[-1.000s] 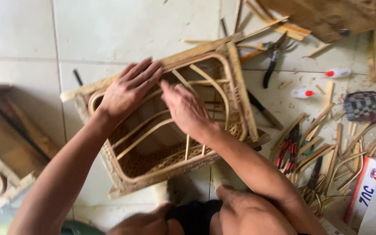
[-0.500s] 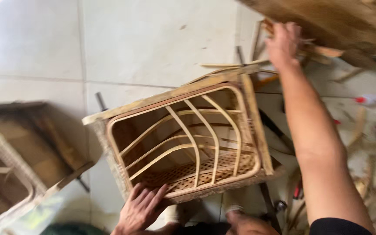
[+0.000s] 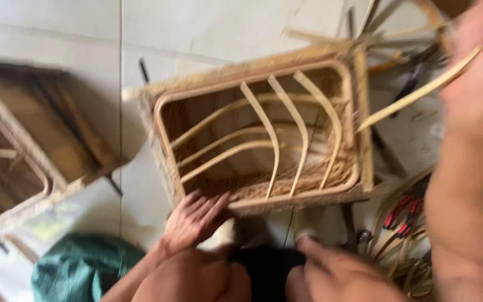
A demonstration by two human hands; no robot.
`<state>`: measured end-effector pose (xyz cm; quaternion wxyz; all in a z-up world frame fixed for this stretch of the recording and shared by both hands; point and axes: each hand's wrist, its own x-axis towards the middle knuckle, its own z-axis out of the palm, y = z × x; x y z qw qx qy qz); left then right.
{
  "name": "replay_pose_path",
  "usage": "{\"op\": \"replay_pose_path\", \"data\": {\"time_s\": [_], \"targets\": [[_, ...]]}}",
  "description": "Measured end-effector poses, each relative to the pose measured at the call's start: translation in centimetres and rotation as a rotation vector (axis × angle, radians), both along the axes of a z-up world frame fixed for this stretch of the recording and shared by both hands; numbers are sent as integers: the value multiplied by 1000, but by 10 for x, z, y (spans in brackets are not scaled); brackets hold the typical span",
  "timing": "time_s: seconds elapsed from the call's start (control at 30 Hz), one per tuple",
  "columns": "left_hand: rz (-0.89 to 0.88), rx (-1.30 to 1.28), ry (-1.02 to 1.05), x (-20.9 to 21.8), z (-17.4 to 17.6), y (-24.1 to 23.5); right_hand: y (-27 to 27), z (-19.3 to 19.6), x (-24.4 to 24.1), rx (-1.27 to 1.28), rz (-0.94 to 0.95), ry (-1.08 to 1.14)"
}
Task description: The person assembles a rectangular woven basket by inserting curved bamboo strips into a wooden frame, tapping them with a hammer, and applying glue to secure the joints. The person uses pliers to adjust the strips and a glue bottle to bond the frame.
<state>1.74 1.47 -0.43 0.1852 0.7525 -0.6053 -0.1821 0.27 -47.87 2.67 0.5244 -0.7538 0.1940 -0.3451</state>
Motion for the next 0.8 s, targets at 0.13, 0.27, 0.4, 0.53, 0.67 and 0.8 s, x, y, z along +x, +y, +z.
{"op": "replay_pose_path", "data": {"time_s": [0.13, 0.27, 0.4, 0.53, 0.67, 0.8], "targets": [[35, -61, -43, 0, 0, 5, 153, -8, 11, 140, 182, -2], [108, -140, -52, -6, -5, 11, 225, -48, 9, 139, 329, 67], [110, -160, -53, -6, -11, 16, 245, -65, 8, 166, 298, 130], [101, -152, -41, -8, -20, 21, 252, -75, 10, 126, 270, 169], [94, -132, -21, -10, -19, 24, 253, -86, 11, 94, 249, 196], [109, -184, -8, 33, 0, 3, 245, -84, 14, 23, 316, 246]]}}
